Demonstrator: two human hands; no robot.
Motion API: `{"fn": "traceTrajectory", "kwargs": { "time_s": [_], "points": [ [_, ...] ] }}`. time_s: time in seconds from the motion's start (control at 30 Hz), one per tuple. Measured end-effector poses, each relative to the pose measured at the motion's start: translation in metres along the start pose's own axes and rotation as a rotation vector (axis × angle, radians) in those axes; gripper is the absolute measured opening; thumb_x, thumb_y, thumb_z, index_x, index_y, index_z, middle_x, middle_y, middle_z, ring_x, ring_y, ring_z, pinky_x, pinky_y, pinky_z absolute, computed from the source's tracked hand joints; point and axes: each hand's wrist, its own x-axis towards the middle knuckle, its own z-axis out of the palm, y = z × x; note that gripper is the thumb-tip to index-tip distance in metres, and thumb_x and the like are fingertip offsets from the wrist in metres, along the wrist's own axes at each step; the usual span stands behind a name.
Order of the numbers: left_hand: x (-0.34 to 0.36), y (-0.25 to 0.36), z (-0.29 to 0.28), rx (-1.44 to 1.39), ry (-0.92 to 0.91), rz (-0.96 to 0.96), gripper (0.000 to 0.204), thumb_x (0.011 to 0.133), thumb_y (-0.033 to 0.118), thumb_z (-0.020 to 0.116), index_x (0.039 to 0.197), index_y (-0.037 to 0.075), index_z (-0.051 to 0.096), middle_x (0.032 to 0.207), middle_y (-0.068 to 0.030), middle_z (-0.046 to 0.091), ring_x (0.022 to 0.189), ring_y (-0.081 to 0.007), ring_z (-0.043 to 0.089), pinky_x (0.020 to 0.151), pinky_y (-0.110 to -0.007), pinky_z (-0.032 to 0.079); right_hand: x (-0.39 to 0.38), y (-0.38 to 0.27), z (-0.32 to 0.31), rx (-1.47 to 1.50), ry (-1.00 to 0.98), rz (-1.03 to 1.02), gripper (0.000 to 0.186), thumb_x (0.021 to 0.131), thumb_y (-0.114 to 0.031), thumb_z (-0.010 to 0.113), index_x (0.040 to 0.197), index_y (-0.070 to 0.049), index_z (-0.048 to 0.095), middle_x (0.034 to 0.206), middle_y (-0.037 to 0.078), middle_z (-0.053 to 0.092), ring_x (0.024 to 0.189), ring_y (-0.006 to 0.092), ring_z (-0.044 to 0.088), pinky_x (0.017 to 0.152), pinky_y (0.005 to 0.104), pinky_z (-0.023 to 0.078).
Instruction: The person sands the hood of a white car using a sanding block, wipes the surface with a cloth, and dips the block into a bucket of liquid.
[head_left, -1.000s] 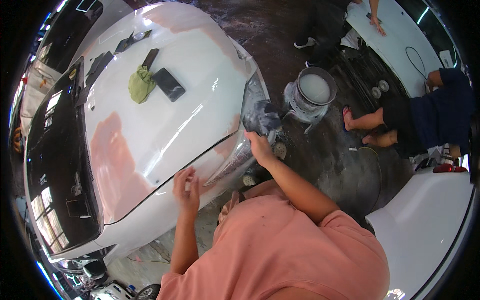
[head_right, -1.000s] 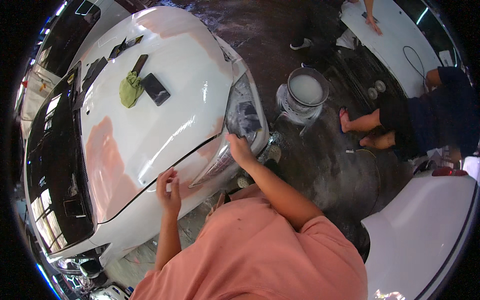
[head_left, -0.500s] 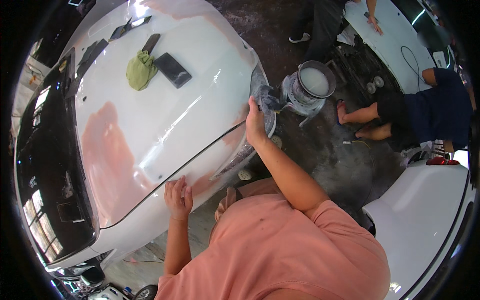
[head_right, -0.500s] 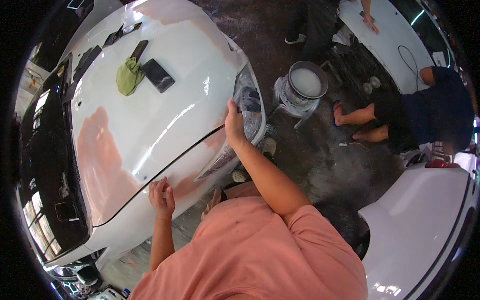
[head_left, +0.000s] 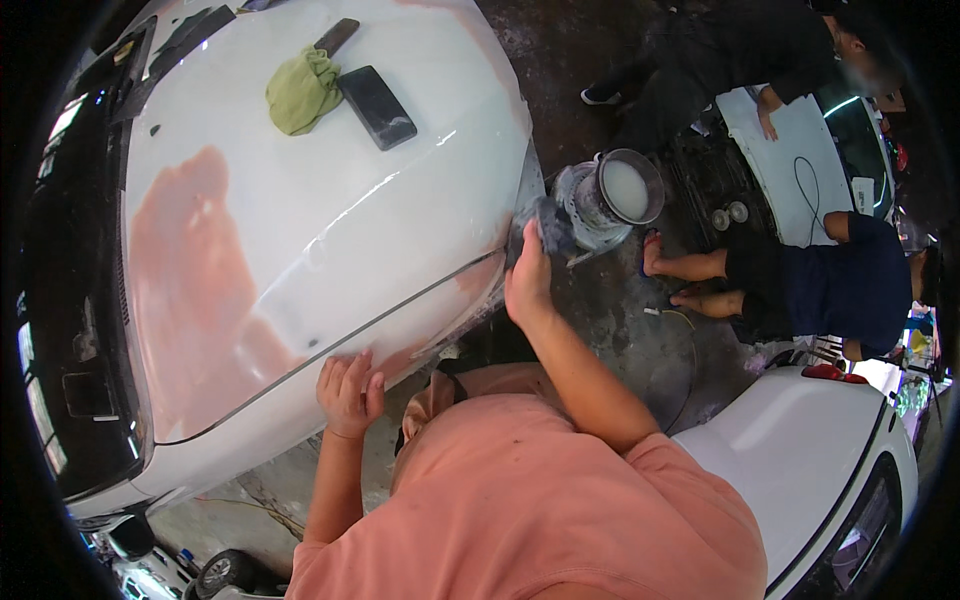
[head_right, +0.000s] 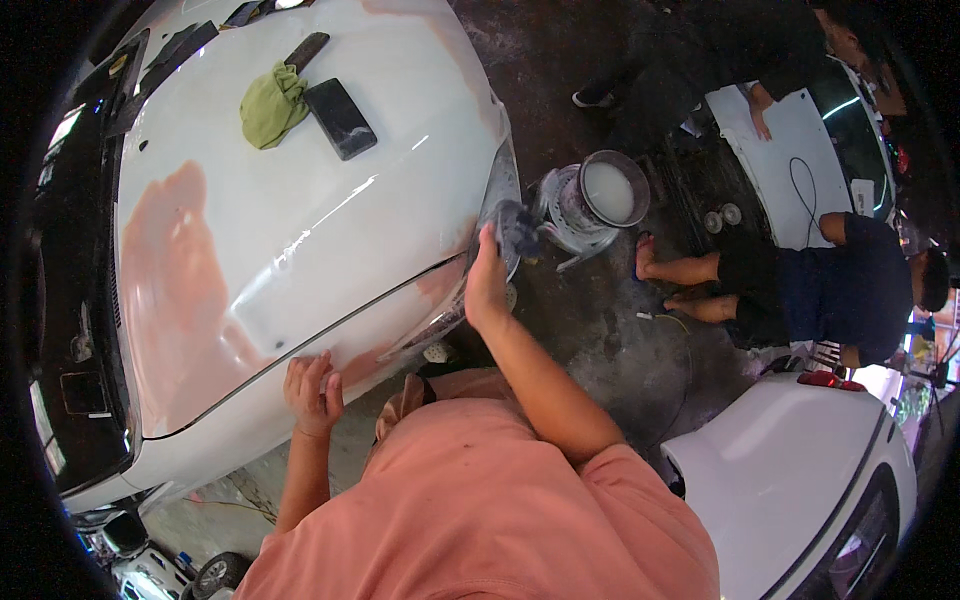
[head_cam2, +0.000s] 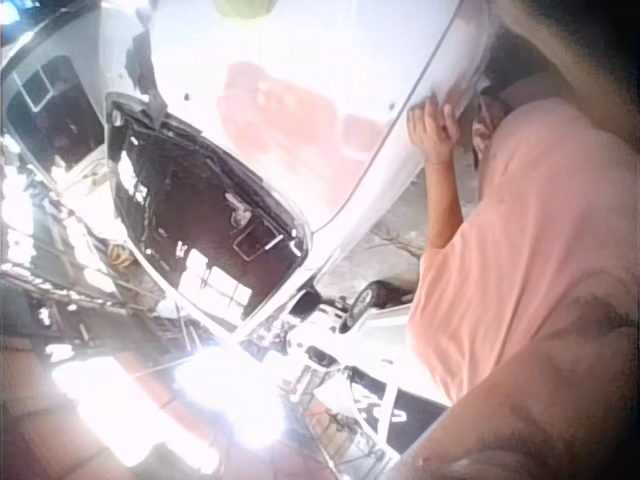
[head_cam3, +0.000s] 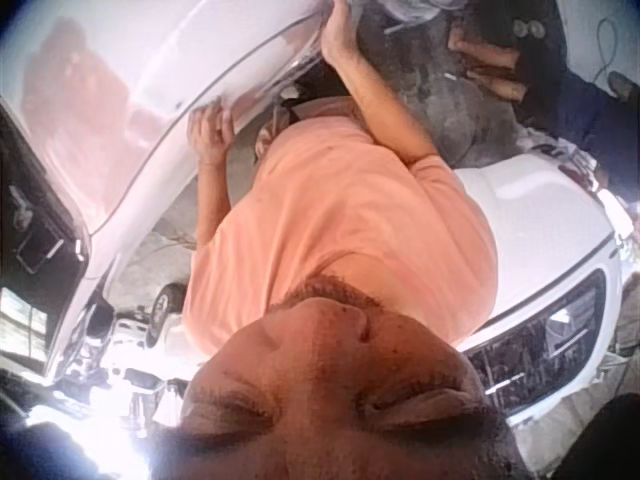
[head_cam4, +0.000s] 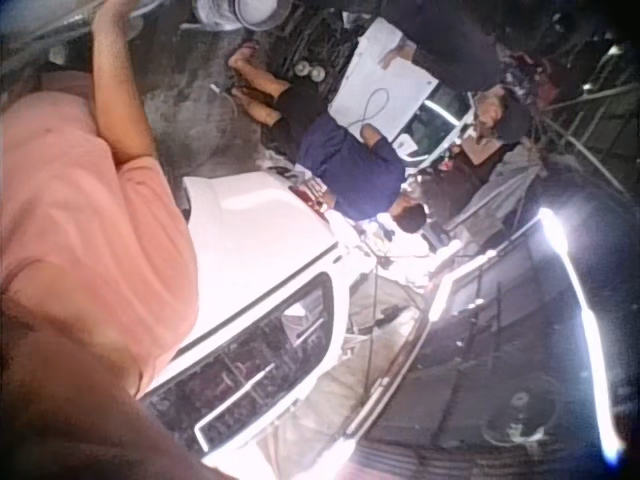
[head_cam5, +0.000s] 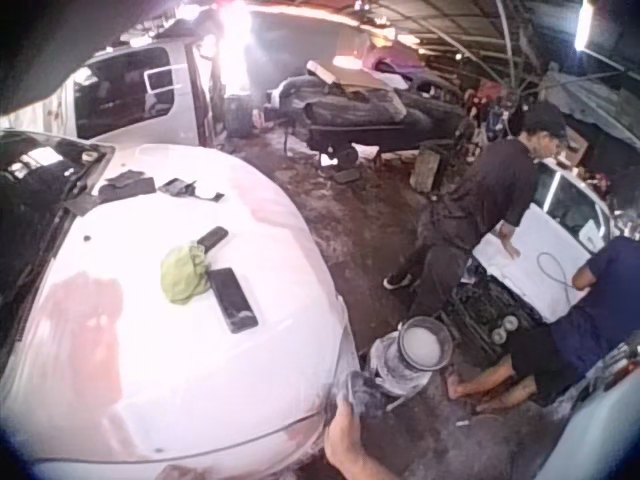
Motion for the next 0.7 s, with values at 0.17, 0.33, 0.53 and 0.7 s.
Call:
{"fn": "traceTrajectory", "kwargs": {
  "time_s": [0.17, 0.33, 0.53, 0.7],
  "points": [
    [-0.001, -0.002, -0.003, -0.003, -0.015, 0.019, 0.031, 0.093, 0.014, 0.067, 0.12, 0.0, 0.063, 0.086, -0.0126, 0.063, 0.073, -0.0305, 0.06, 0.066, -0.041, 0.05, 0.032, -0.011, 0.0, -0.014, -0.041, 0.071, 0.07, 0.105, -0.048, 0.052, 0.153, 0.001, 0.038, 0.159, 0.009, 0.039, 0.145, 0.0186, 0.036, 0.121, 0.0353, 0.024],
    [-0.002, -0.003, -0.002, -0.015, -0.002, 0.014, 0.03, 0.093, 0.014, 0.067, 0.12, 0.0, 0.064, 0.088, -0.0138, 0.064, 0.073, -0.0312, 0.06, 0.066, -0.041, 0.05, -0.012, 0.013, -0.003, -0.01, 0.044, -0.013, 0.071, 0.106, -0.048, 0.051, 0.15, 0.007, 0.04, 0.156, 0.011, 0.042, 0.141, 0.0198, 0.039, 0.12, 0.0336, 0.025],
    [-0.003, -0.005, -0.003, -0.009, -0.01, 0.017, 0.03, 0.092, 0.013, 0.067, 0.118, -0.001, 0.064, 0.089, -0.0141, 0.064, 0.074, -0.0318, 0.06, 0.067, -0.041, 0.05, 0.0, -0.027, 0.027, -0.135, 0.057, 0.027, 0.071, 0.106, -0.049, 0.05, 0.148, 0.008, 0.042, 0.153, 0.012, 0.045, 0.137, 0.021, 0.042, 0.119, 0.0344, 0.028],
    [-0.001, -0.002, -0.002, -0.021, -0.001, 0.016, 0.028, 0.092, 0.011, 0.065, 0.117, -0.001, 0.064, 0.088, -0.014, 0.064, 0.074, -0.0316, 0.061, 0.067, -0.041, 0.05, -0.005, -0.017, 0.022, -0.025, 0.059, -0.007, 0.07, 0.105, -0.046, 0.052, 0.149, 0.007, 0.042, 0.155, 0.012, 0.045, 0.141, 0.021, 0.041, 0.119, 0.0342, 0.027]
  ]
}}
